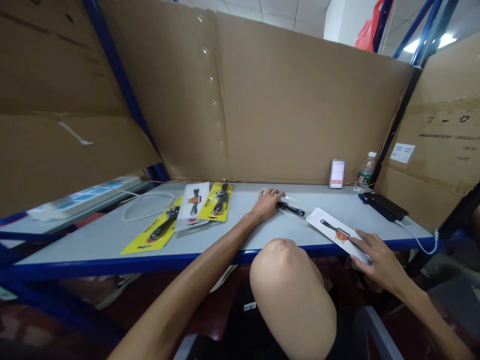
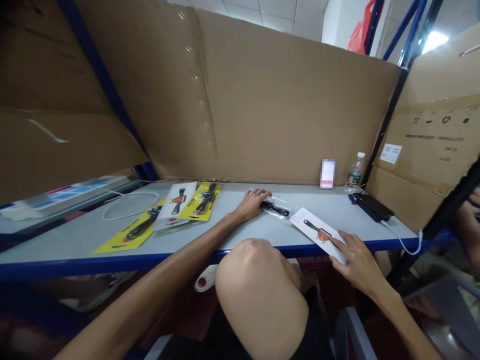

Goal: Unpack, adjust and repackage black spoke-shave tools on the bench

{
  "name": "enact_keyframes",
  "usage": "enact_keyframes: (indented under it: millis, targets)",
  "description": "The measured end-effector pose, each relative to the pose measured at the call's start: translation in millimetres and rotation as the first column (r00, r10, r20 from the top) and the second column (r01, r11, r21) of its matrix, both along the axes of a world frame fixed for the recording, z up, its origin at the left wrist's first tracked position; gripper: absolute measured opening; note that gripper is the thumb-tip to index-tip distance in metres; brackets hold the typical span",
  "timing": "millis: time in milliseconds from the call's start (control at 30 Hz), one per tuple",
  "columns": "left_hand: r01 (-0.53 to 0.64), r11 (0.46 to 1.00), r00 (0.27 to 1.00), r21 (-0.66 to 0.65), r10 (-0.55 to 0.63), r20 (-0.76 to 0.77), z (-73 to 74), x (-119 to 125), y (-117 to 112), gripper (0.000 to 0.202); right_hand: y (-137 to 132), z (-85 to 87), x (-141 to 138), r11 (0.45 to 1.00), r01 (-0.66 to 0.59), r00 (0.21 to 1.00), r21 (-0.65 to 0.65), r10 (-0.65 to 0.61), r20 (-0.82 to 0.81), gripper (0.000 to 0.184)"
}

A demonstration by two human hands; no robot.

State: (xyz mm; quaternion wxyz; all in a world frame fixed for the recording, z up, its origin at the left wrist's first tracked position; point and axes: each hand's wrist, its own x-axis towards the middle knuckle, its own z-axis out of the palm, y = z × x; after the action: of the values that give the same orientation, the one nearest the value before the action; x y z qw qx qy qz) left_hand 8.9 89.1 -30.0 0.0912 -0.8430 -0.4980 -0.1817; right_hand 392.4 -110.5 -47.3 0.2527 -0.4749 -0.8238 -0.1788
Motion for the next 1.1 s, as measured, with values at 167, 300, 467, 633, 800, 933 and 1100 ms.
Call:
enact_keyframes:
  millis: [167,300,467,633,800,933,1100]
  targets:
    - [0.012,1.0,1.0,-0.008,-0.012,0.013,1.2,0.2,-2.4,0.063,-4.6,-1.2,-2.9,1.0,0.017,0.999,0.012,-0.017,0.039,0.042]
    - [0.023,1.0,1.0,-0.01,-0.023,0.009,1.6,0.2,-2.9,0.065,-10.2,2.5,-9.0,0.998,0.042,0.994,0.042,-0.046,0.095,0.042]
    - [0.018,1.0,1.0,-0.004,-0.018,-0.012,1.9,0.2,-3.7,0.067,-14.3,8.8,-12.5,0.998,0.036,0.989,0.058,-0.044,0.139,0.044]
    - [0.025,1.0,1.0,-0.011,-0.025,0.009,0.9,-0.3,-3.5,0.066,-13.5,6.6,-10.0,1.0,-0.002,0.999,0.001,0.002,0.037,0.043]
    - [0.028,1.0,1.0,-0.001,-0.028,0.0,-0.5,0.0,-2.3,0.066,-10.6,3.0,-6.9,0.999,-0.016,1.0,-0.05,0.016,0.002,0.047]
    - [0.026,1.0,0.999,0.015,-0.026,-0.019,-0.4,0.6,-1.9,0.067,-8.3,5.7,-5.4,0.996,-0.029,1.0,-0.085,0.028,-0.006,0.046]
    - [0.033,0.999,0.999,0.012,-0.033,-0.005,0.9,1.3,-3.1,0.065,-5.6,10.7,-2.2,0.995,-0.032,0.999,-0.099,0.036,0.038,0.046]
